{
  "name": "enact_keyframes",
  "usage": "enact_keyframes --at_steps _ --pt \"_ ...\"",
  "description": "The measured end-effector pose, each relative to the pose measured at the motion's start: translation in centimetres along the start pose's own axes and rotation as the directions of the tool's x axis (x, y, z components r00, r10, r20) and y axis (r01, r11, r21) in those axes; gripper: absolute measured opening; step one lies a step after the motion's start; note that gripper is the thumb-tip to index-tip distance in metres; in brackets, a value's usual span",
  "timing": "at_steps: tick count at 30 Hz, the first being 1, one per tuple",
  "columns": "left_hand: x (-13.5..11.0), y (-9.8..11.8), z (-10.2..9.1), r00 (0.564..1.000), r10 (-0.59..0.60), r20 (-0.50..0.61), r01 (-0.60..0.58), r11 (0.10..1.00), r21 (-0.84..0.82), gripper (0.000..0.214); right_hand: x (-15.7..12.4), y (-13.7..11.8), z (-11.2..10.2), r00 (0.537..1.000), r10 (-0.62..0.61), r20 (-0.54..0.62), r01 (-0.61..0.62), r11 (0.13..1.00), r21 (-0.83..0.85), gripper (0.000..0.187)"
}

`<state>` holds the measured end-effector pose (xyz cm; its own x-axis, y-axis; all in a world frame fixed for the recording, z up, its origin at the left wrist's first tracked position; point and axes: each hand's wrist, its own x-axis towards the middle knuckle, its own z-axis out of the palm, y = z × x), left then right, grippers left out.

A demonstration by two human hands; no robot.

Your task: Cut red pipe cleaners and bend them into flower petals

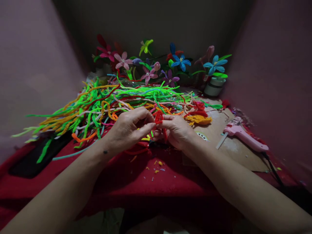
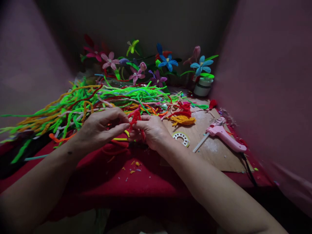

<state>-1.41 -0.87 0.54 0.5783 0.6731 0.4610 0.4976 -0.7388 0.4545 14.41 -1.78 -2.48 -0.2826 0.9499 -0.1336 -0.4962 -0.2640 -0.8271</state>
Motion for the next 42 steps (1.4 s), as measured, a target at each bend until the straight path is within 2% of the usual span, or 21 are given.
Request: enact_keyframes --at_steps 3,5,9,13,16,20,23,30,34,37,42 --pt "-0.1 -0.2 0.6 0.996 0.090 -0.023 -0.087 0.990 0.113 0.004 0.1 0.0 -0.1 0.999 -0.002 -0.032 0.002 1.000 0.019 0.014" --pt "-0.1 -0.2 0.9 0.990 0.114 -0.078 -0.098 0.979 0.181 0.004 0.1 0.1 -0.1 0.998 -0.011 -0.060 0.012 1.000 0.013 0.012" --pt "-0.2 -0.1 1.1 0.987 0.046 -0.152 -0.017 0.983 0.185 0.006 0.0 0.5 -0.2 0.991 -0.106 -0.085 0.103 0.994 -0.042 0.009" --pt "-0.1 0.1 1.3 0.988 -0.064 -0.143 0.081 0.990 0.117 0.008 -0.1 0.9 -0.1 0.978 -0.191 -0.085 0.174 0.969 -0.176 0.011" --pt "0.0 0.2 1.8 0.978 -0.155 -0.142 0.164 0.985 0.055 0.008 -0.2 1.1 0.0 0.959 -0.277 -0.060 0.248 0.922 -0.296 0.012" --pt "0.1 0.3 2.6 0.967 -0.211 -0.145 0.220 0.974 0.050 0.009 -0.6 0.9 0.5 0.922 -0.382 -0.063 0.316 0.836 -0.449 0.012" --pt "0.2 0.6 2.8 0.959 -0.238 -0.153 0.244 0.969 0.025 0.010 -1.0 0.6 1.0 0.912 -0.402 -0.086 0.306 0.804 -0.510 0.013" --pt "0.2 1.4 3.0 0.942 -0.282 -0.183 0.280 0.959 -0.039 0.011 -1.1 0.2 1.2 0.921 -0.373 -0.111 0.290 0.848 -0.444 0.016" --pt "0.2 1.3 3.1 0.909 -0.395 -0.132 0.381 0.917 -0.120 0.009 -0.8 0.5 0.9 0.933 -0.348 -0.094 0.283 0.868 -0.407 0.014" --pt "0.2 1.3 3.0 0.889 -0.449 -0.084 0.431 0.886 -0.171 0.008 -0.7 0.6 0.7 0.939 -0.337 -0.072 0.279 0.865 -0.418 0.005" --pt "0.5 2.0 2.6 0.835 -0.549 0.038 0.526 0.776 -0.348 0.007 -0.7 0.6 0.7 0.920 -0.376 -0.111 0.303 0.860 -0.410 0.015"
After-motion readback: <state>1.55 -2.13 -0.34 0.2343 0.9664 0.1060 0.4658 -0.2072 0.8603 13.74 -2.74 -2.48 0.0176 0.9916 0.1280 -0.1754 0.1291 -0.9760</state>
